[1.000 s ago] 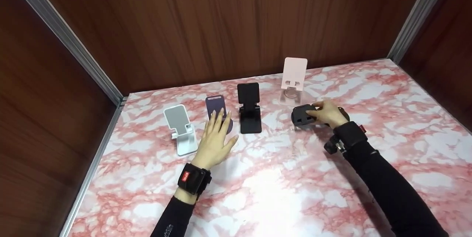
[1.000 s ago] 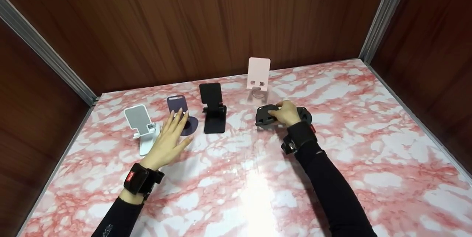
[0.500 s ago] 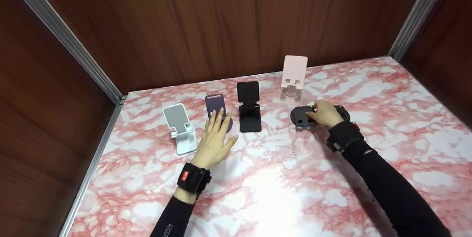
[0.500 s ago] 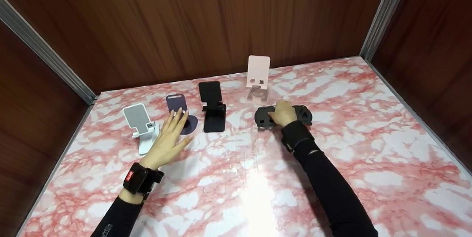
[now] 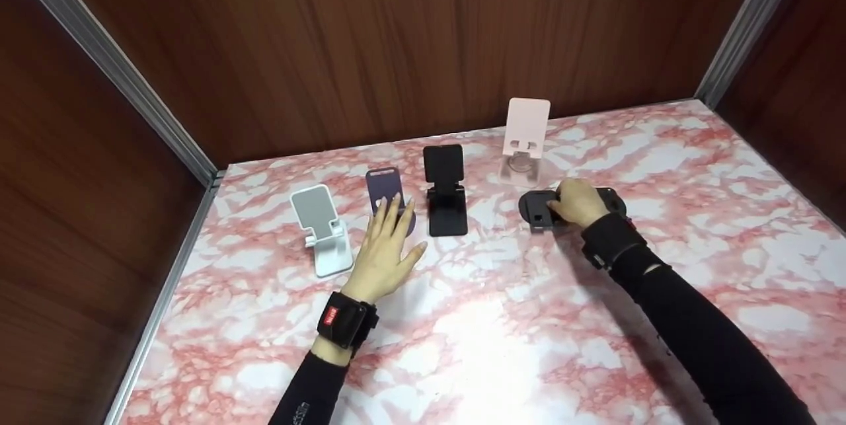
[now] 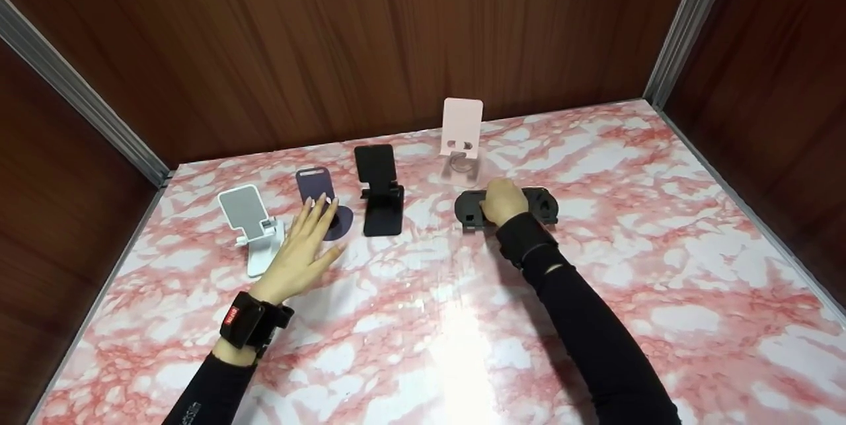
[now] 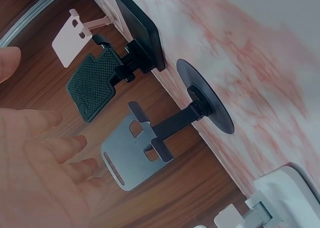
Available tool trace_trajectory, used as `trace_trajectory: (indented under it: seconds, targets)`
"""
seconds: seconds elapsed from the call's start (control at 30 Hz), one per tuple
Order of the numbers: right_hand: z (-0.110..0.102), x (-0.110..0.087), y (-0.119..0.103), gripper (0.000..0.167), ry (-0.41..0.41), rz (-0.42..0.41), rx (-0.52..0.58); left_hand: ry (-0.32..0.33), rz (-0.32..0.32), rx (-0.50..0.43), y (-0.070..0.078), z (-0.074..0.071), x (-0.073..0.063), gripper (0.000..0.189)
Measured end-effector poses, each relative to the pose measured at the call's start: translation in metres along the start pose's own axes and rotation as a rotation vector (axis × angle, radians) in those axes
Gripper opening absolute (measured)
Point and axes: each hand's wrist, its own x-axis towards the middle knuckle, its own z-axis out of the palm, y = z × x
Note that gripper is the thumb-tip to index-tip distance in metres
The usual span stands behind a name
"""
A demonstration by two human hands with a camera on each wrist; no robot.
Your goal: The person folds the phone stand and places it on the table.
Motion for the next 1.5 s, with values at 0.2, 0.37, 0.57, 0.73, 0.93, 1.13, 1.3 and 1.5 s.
trace_trajectory:
  seconds: [0.2, 0.37, 0.57, 0.73, 0.93, 1.13, 1.3, 1.5]
  targets:
    - [0.002, -0.006, -0.016, 0.026, 0.069, -0.020, -0.135, 0.002, -0.007, -0.089, 0.010, -0.008, -0.001, 0.085]
    - [0.005, -0.008, -0.022, 0.021, 0.109, -0.046, -0.226, -0.003, -0.010, -0.202, 0.036, -0.032, -0.005, 0.081]
    - [0.002, -0.006, -0.027, 0.032, 0.100, -0.065, -0.262, -0.012, -0.032, -0.167, 0.030, -0.026, -0.003, 0.084]
    - [-0.007, -0.005, -0.030, 0.054, 0.071, -0.091, -0.263, -0.011, -0.020, -0.130, 0.029, -0.026, -0.003, 0.084]
    - [-0.016, -0.003, -0.028, 0.064, 0.069, -0.094, -0.223, 0.008, 0.003, -0.229, 0.046, -0.043, -0.006, 0.080]
    - [-0.024, -0.001, -0.024, 0.070, 0.086, -0.085, -0.219, 0.002, -0.006, -0.201, 0.036, -0.031, -0.003, 0.081]
    - [-0.028, 0.005, -0.023, 0.072, 0.096, -0.078, -0.212, -0.012, -0.040, -0.133, 0.019, -0.014, 0.003, 0.081]
    - [-0.034, 0.012, -0.022, 0.076, 0.069, -0.037, -0.188, -0.015, -0.039, -0.211, 0.042, -0.038, -0.003, 0.081]
